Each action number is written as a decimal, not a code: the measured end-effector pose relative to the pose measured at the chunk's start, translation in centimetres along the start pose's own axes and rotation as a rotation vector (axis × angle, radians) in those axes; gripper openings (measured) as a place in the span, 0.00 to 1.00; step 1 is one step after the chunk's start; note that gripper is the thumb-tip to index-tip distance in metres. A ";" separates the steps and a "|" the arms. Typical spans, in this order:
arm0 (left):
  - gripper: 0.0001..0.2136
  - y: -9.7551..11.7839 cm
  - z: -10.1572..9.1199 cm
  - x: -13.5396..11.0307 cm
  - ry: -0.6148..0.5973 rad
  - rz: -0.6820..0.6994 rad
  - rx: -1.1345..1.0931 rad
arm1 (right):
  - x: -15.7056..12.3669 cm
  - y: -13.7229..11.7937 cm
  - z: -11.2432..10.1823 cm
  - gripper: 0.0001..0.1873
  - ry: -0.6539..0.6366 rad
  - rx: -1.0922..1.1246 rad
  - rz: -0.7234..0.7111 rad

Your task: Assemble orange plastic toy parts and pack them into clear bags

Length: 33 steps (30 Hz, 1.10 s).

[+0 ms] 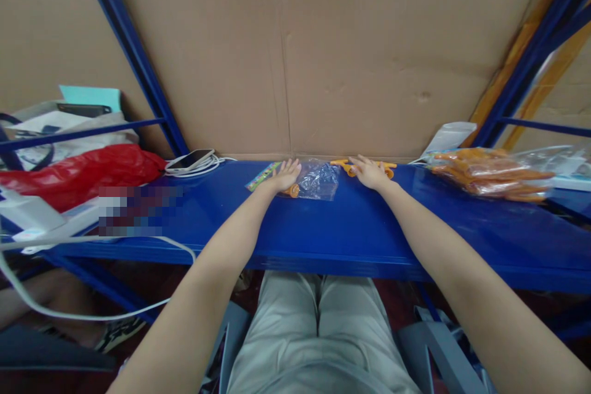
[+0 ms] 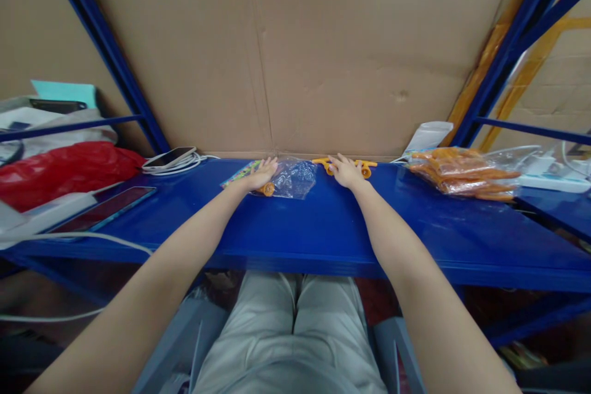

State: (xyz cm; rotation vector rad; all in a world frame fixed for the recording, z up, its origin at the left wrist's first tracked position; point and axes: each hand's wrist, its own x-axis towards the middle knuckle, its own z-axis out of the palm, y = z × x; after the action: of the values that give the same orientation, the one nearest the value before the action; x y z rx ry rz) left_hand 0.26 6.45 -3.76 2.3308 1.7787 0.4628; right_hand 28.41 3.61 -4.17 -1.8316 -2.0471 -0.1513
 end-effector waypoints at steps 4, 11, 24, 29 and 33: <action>0.30 -0.1 0.1 0.0 -0.013 0.003 -0.009 | 0.2 -0.8 -0.1 0.23 -0.052 -0.133 -0.059; 0.30 0.3 -0.1 -0.3 -0.011 -0.014 -0.012 | -0.4 -2.1 -1.0 0.20 -0.031 -0.283 -0.021; 0.31 0.6 -0.5 -0.8 -0.060 -0.025 -0.013 | 0.5 -0.8 -4.1 0.18 0.422 0.288 -0.018; 0.31 0.6 -0.4 -0.6 -0.077 -0.027 -0.009 | 0.5 -1.2 -5.3 0.11 0.189 0.845 -0.061; 0.31 0.3 -0.3 -0.5 -0.062 -0.016 -0.017 | -0.3 -1.9 -5.4 0.07 -0.114 1.042 -0.111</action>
State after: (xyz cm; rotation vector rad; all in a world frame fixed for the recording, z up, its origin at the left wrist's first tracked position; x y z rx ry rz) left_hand 0.36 5.89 -3.47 2.2926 1.7575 0.3975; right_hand 27.78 1.27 1.02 -1.0691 -1.7383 0.8442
